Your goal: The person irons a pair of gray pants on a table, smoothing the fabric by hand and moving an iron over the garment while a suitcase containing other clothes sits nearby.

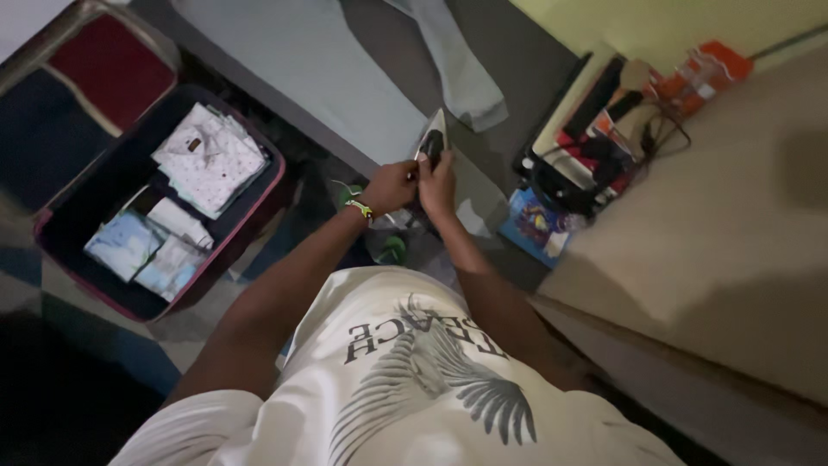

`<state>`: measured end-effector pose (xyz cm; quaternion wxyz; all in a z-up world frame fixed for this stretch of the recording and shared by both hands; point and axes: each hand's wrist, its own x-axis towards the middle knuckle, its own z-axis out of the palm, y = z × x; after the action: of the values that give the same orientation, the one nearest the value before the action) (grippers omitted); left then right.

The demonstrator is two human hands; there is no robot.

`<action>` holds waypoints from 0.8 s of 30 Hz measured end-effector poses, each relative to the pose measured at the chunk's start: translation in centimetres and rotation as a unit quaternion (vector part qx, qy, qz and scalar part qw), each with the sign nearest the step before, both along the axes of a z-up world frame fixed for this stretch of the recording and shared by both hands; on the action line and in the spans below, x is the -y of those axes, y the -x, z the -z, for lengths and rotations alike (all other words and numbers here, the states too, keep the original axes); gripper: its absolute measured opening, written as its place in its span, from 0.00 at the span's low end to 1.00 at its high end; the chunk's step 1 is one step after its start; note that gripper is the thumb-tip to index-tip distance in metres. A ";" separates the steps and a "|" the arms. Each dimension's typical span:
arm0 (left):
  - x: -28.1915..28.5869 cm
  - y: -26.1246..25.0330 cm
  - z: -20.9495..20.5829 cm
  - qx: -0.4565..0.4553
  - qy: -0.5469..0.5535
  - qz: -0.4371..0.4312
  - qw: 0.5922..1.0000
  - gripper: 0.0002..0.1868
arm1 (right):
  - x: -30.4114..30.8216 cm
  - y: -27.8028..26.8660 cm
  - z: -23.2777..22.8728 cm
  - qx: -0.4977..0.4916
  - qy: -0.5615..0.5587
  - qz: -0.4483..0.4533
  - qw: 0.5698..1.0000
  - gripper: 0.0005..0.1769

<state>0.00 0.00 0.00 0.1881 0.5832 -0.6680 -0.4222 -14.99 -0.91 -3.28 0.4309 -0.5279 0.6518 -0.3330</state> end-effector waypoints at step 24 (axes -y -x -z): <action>9.1 -28.9 -6.0 -0.039 0.217 -0.290 0.931 0.23 | 12.8 -30.7 -2.3 0.147 0.120 -0.268 0.945 0.27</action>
<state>28.93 -9.14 6.00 0.4502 0.6792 -0.5377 -0.2165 15.69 -13.71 -0.93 0.5288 -0.6757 0.3715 -0.3548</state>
